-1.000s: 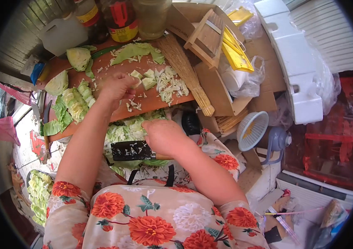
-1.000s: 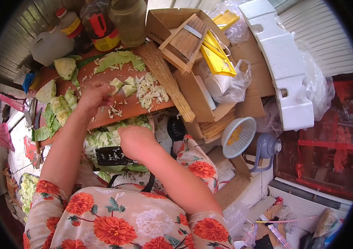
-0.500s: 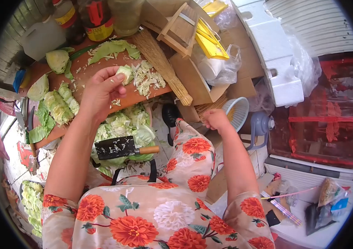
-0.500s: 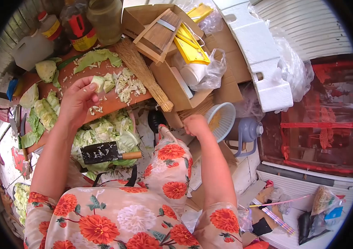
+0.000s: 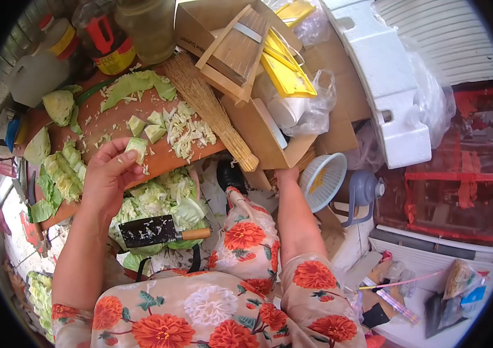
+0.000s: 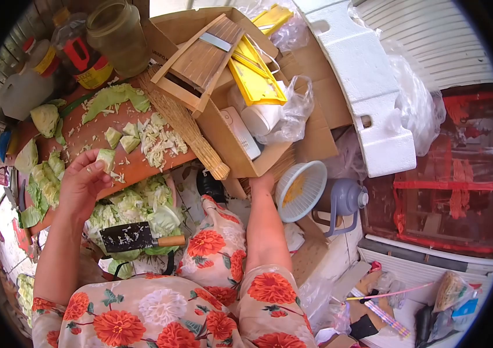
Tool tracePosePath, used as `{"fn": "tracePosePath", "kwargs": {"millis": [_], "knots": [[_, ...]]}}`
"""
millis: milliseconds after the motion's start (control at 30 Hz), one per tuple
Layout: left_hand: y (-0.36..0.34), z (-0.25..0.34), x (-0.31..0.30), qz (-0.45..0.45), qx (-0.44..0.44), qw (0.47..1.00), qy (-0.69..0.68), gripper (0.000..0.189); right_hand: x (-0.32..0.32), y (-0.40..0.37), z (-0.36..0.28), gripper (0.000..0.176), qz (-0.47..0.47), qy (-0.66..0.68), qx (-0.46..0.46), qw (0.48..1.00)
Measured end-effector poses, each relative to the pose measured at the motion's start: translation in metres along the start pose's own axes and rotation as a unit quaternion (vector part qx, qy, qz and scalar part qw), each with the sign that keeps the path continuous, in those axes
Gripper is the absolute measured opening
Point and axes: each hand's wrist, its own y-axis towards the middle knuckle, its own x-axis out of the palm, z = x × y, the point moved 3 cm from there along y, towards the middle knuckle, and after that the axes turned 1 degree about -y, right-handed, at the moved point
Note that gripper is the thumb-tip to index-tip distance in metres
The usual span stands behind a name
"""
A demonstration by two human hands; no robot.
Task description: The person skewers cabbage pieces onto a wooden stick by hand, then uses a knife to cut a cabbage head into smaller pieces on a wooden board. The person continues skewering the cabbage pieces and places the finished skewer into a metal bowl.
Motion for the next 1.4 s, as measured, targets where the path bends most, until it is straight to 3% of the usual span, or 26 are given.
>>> {"fn": "tracePosePath", "kwargs": {"millis": [100, 167, 200, 267, 367, 567, 633, 833, 900, 1000, 1067, 1133, 1300, 1367, 1400], "knots": [[0.000, 0.002, -0.002, 0.000, -0.002, 1.000, -0.011, 0.030, 0.004, 0.015, 0.014, 0.020, 0.055, -0.011, -0.039, 0.998], [-0.002, 0.003, -0.004, -0.009, 0.000, 1.000, -0.016, 0.031, 0.002, 0.023, 0.025, 0.026, -0.020, -0.085, 0.045, 0.995], [-0.004, 0.004, -0.004, -0.017, 0.003, 1.000, -0.020, 0.031, 0.006, 0.041, 0.048, 0.026, -0.017, -0.085, 0.043, 0.995], [-0.007, 0.006, -0.003, -0.020, 0.005, 1.000, -0.022, 0.031, 0.018, 0.077, 0.089, 0.022, -0.079, -0.137, -0.126, 0.979], [-0.014, 0.009, -0.002, -0.025, 0.014, 0.999, -0.020, 0.030, -0.042, -0.050, -0.019, 0.010, -0.074, 0.198, 0.049, 0.976], [-0.015, 0.013, -0.010, -0.039, 0.033, 0.997, -0.059, 0.026, -0.101, -0.124, -0.058, 0.016, -0.054, 0.239, -0.042, 0.969], [-0.018, 0.016, -0.011, -0.043, 0.034, 0.996, -0.075, 0.026, -0.119, -0.146, -0.073, 0.017, -0.080, 0.303, -0.088, 0.945], [-0.028, 0.028, -0.012, -0.088, 0.052, 0.988, -0.117, 0.024, -0.142, -0.214, -0.136, 0.015, -0.155, 0.332, -0.231, 0.902], [-0.029, 0.031, -0.012, -0.114, 0.064, 0.981, -0.143, 0.024, -0.138, -0.239, -0.159, 0.011, -0.185, 0.309, -0.265, 0.894], [-0.034, 0.041, -0.013, -0.157, 0.113, 0.960, -0.201, 0.026, -0.118, -0.288, -0.192, 0.009, -0.308, 0.228, -0.354, 0.853], [-0.039, 0.049, -0.014, -0.210, 0.167, 0.939, -0.216, 0.028, -0.091, -0.314, -0.204, 0.009, -0.419, 0.181, -0.338, 0.823], [-0.036, 0.049, -0.021, -0.172, 0.188, 0.941, -0.221, 0.029, -0.064, -0.332, -0.212, 0.008, -0.481, 0.106, -0.328, 0.806], [-0.023, 0.054, -0.039, -0.035, 0.184, 0.944, -0.272, 0.027, 0.003, -0.282, -0.219, 0.011, -0.422, 0.070, -0.305, 0.851], [-0.020, 0.052, -0.042, -0.020, 0.176, 0.943, -0.283, 0.025, 0.020, -0.242, -0.213, 0.018, -0.341, -0.054, -0.284, 0.894], [-0.018, 0.051, -0.042, -0.022, 0.166, 0.944, -0.285, 0.026, 0.027, -0.227, -0.209, 0.018, -0.345, -0.055, -0.285, 0.893]]}}
